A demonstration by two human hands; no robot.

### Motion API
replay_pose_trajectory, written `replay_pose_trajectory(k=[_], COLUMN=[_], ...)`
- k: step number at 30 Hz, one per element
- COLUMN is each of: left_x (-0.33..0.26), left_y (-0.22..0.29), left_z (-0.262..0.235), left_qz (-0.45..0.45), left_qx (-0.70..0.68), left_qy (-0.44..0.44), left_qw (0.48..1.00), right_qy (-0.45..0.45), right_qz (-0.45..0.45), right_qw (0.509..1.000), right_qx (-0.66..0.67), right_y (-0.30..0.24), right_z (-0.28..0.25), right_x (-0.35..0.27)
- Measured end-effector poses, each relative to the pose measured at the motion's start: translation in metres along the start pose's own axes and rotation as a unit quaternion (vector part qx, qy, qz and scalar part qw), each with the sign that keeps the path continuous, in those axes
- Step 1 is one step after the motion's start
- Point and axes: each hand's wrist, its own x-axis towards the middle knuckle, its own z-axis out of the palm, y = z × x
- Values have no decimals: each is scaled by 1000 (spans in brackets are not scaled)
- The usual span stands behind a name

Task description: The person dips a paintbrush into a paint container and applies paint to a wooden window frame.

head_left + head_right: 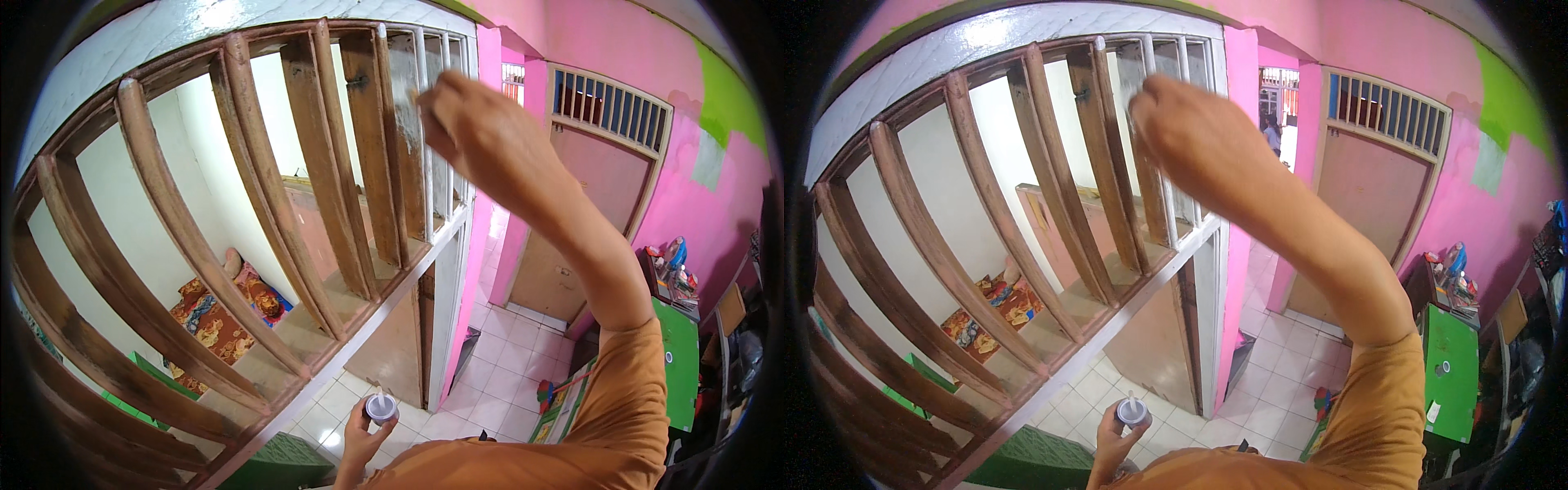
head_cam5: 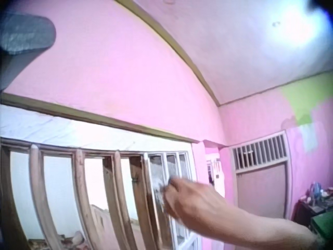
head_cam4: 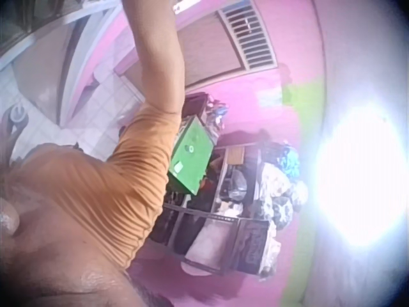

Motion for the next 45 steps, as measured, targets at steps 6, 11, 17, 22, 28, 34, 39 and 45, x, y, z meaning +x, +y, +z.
replay_pose_trajectory(k=[6, 11, 17, 22, 28, 34, 39, 45], left_x=[-6, -6, -8, -6, -9, -12, -11, -10], left_y=[7, -7, 10, 9, 6, 1, 2, 0], left_z=[0, -6, 1, -4, -6, -4, -2, -2], left_qz=[-14, 3, -12, -24, -24, -29, -31, -33], left_qx=[-15, -10, -18, 9, -11, -9, -24, -19], left_qy=[19, 9, 40, 16, 28, 32, 40, 34], left_qw=[1000, 1000, 999, 1000, 999, 999, 998, 999], right_qy=[-30, 35, -87, -13, -113, 8, -16, -109], right_qz=[23, 31, -4, 39, 20, 126, 105, 52], right_qw=[999, 999, 995, 999, 992, 987, 989, 989], right_qx=[36, 1, 40, 16, 49, 100, 99, 82], right_y=[-2, -1, -21, -13, -27, -20, -10, -17], right_z=[-10, -16, -7, -13, -8, -19, -28, -18], right_x=[-7, 4, -38, -30, -59, -50, -55, -75])
